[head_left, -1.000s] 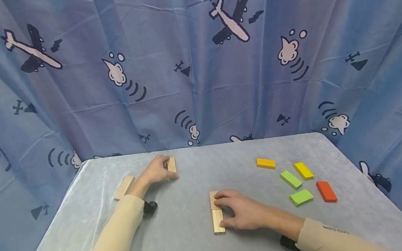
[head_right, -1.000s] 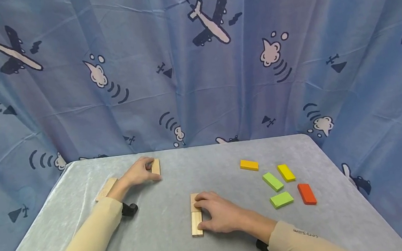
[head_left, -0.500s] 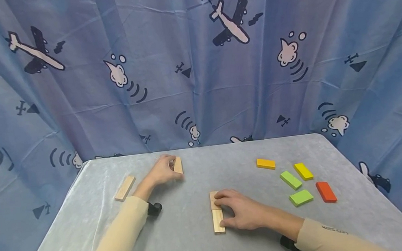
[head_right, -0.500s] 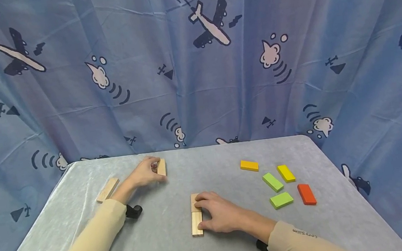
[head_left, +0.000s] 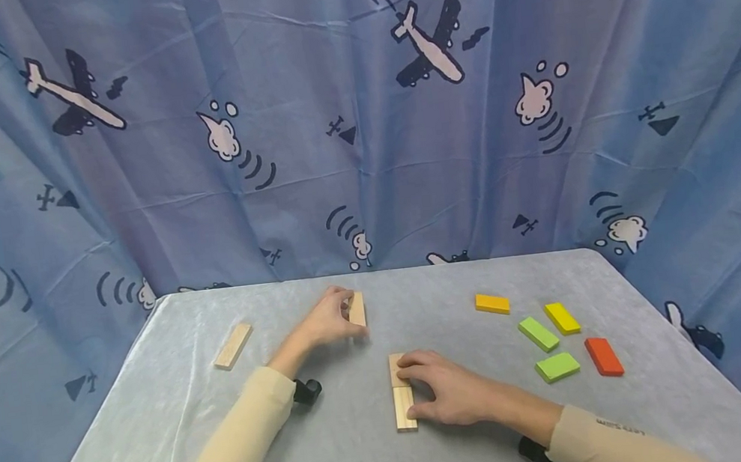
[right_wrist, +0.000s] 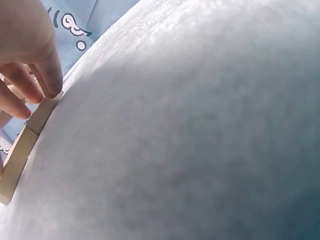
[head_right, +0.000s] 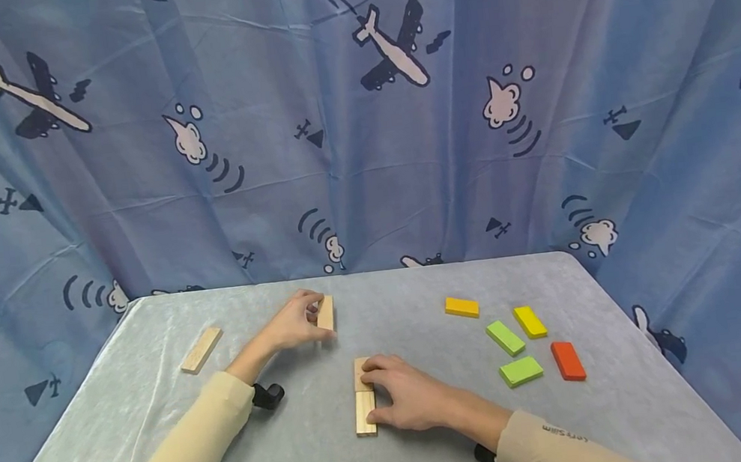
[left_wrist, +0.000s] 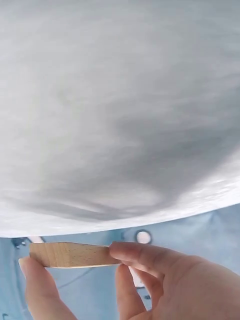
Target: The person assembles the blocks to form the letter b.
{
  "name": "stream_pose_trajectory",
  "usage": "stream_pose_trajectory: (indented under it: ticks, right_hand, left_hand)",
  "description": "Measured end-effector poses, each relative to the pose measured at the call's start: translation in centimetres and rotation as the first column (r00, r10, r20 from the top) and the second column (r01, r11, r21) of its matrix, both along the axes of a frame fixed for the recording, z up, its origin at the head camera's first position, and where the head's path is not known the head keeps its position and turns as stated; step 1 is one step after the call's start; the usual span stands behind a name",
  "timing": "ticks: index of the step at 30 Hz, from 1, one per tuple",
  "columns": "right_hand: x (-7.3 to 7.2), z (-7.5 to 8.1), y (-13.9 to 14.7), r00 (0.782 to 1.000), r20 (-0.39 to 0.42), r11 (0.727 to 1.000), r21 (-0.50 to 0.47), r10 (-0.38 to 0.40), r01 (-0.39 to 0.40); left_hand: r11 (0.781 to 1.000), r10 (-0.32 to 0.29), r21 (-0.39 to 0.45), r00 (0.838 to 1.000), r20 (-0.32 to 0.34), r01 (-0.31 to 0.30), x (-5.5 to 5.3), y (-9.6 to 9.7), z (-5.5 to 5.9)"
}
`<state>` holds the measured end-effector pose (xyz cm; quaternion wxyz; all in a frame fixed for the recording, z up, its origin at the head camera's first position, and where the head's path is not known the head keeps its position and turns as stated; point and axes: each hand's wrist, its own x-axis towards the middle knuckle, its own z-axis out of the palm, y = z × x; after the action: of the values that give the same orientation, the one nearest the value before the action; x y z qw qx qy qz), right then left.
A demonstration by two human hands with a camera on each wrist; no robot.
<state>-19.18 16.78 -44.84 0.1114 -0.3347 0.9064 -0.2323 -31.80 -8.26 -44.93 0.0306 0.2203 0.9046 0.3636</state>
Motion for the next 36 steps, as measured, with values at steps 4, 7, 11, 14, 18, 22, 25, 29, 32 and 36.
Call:
stream_pose_trajectory:
  ticks: [4,7,11,14,18,22,25,29,32,36]
  right_hand:
    - [0.0,0.0,0.1,1.0,0.011,1.0,0.0,-0.002,0.002]
    - [0.0,0.0,0.2,1.0,0.016,1.0,-0.001,-0.002,0.002]
    - [0.0,0.1,0.2,1.0,0.009,1.0,-0.007,-0.004,0.004]
    - [-0.1,0.1,0.2,1.0,0.006,1.0,-0.006,-0.004,0.004]
    - [0.0,0.1,0.2,1.0,0.002,1.0,0.0,0.0,0.0]
    - [0.0,0.1,0.2,1.0,0.0,1.0,0.007,0.0,0.0]
    - [0.0,0.1,0.1,1.0,0.002,1.0,0.014,0.0,0.0]
    - [0.0,0.1,0.0,1.0,0.012,1.0,0.019,0.001,-0.002]
    - [0.0,0.1,-0.1,1.0,0.013,1.0,0.021,0.004,-0.004]
    - [0.1,0.1,-0.1,1.0,0.007,1.0,0.022,0.007,-0.007]
  left_hand:
    - [1.0,-0.014,-0.019,1.0,0.006,0.014,0.2,1.2,-0.1]
    - [0.999,-0.031,-0.043,0.999,0.008,0.032,0.3,1.9,-0.1]
    - [0.996,-0.067,-0.064,0.998,-0.003,0.067,0.4,2.9,-0.3]
    - [0.993,-0.092,-0.076,0.996,-0.013,0.091,0.5,3.5,-0.3]
    - [0.988,-0.134,-0.086,0.99,-0.038,0.13,0.6,4.3,-0.4]
    - [0.984,-0.162,-0.08,0.986,-0.029,0.16,0.8,4.7,-0.4]
    - [0.984,-0.159,-0.086,0.987,-0.001,0.159,1.1,4.8,-0.6]
    - [0.984,-0.13,-0.115,0.991,0.028,0.132,1.5,5.0,-0.8]
    - [0.984,-0.121,-0.126,0.991,0.05,0.126,1.9,5.1,-0.8]
    - [0.983,-0.123,-0.131,0.99,0.069,0.132,2.2,5.2,-0.7]
